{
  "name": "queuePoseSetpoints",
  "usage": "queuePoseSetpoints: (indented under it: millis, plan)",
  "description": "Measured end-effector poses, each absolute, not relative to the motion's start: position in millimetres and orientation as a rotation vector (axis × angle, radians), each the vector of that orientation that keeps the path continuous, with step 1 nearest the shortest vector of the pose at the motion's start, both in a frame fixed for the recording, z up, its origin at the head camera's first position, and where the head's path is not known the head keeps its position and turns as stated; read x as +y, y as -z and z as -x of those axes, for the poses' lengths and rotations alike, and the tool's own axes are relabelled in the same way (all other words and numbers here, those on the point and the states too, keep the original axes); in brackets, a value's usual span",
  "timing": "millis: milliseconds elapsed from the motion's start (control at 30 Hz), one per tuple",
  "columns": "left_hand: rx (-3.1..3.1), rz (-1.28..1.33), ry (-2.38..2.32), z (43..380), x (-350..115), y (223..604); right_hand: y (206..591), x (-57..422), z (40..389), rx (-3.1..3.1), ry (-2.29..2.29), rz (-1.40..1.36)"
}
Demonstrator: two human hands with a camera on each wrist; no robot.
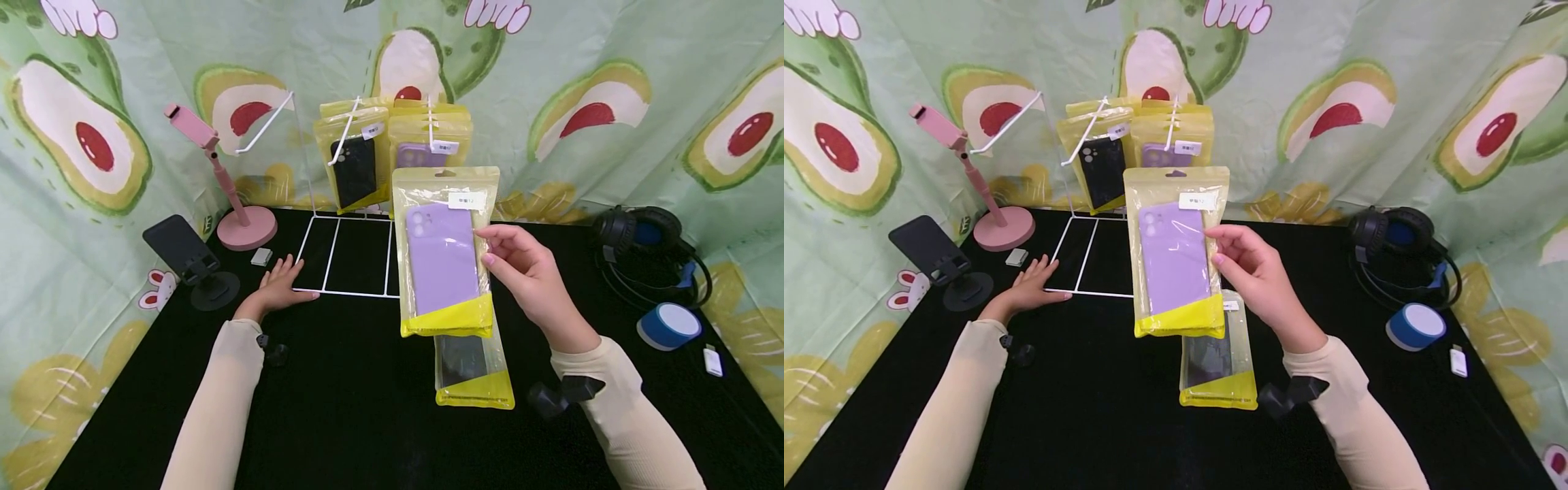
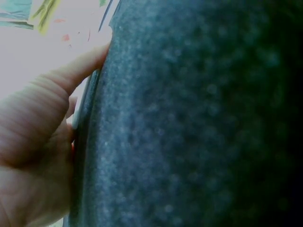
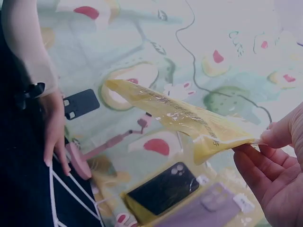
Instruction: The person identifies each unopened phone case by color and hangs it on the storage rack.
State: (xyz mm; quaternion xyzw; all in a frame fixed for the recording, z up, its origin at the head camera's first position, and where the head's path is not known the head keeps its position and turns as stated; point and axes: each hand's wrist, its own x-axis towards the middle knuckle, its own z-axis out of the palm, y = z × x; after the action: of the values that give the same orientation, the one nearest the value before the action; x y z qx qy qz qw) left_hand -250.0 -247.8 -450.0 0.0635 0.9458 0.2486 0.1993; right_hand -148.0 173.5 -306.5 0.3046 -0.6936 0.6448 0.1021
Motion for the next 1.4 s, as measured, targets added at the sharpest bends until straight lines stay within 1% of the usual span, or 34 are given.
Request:
queuePoseSetpoints:
  millis: [267, 967, 1133, 1400]
  plan:
    - [2.634, -0.178, -0.707, 250.5, -247.8, 450.2, 293.4, 160.9, 170.8, -2.044, -1.921, -0.803]
    - [2.653, -0.187, -0.709, 248.8, -247.7, 450.0, 302.2, 150.9, 238.2, -2.143, -2.035, -0.590]
    - [2.652, -0.189, -0.704, 249.1, -247.2, 450.4, 312.0, 155.3, 243.6, -2.096, -2.110, -0.573]
    - [2.649, -0.180, -0.705, 248.5, -247.0, 449.9, 336.3, 175.2, 238.7, -2.049, -2.212, -0.559]
